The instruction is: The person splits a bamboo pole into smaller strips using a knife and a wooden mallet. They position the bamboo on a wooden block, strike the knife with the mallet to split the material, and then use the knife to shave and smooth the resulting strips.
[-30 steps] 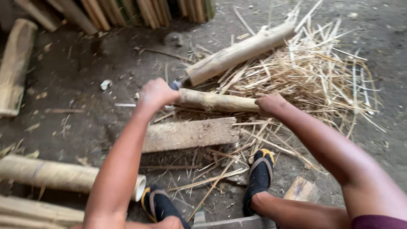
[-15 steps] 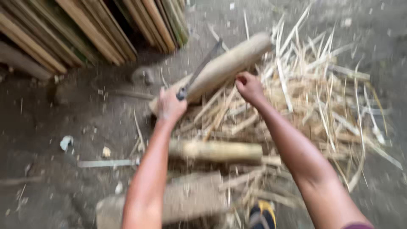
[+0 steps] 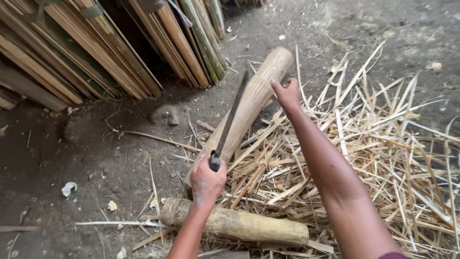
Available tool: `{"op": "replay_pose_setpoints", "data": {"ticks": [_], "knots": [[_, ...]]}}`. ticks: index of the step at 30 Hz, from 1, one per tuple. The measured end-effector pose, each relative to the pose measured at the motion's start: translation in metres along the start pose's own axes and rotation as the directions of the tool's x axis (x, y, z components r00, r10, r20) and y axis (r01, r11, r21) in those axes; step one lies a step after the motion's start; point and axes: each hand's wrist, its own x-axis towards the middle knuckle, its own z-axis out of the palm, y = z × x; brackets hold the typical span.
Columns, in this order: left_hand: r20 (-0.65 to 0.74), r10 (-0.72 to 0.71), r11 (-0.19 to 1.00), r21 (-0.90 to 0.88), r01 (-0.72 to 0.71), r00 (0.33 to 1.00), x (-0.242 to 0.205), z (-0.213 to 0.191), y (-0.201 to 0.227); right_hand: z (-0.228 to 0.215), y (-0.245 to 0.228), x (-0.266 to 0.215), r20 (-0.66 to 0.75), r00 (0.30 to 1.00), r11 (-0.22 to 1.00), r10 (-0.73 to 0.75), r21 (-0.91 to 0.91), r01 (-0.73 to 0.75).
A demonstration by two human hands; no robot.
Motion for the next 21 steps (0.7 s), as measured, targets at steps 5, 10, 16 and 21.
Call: {"op": "replay_pose_setpoints", "data": {"ticks": [5,10,16,21], "knots": [[-0.189,0.218,0.975,-0.01,-0.223,0.958,-0.009,0.014,-0.005,0.065,-0.038,-0.03,0.099,0.982,0.986,0.162,0.034,-0.166],[-0.231,0.252,0.96,-0.066,-0.274,0.94,-0.029,0.027,-0.018,0.068,-0.042,-0.064,0.111,0.985,0.907,0.13,0.387,-0.163],[-0.053,0.01,0.953,-0.301,-0.026,0.999,-0.069,0.011,-0.029,-0.001,-0.051,-0.119,-0.005,0.962,0.717,-0.274,0.665,0.208],[-0.211,0.05,0.88,-0.453,-0.143,0.976,-0.092,-0.024,-0.035,-0.053,-0.081,-0.22,-0.042,0.903,0.629,-0.427,0.704,0.33]]}}
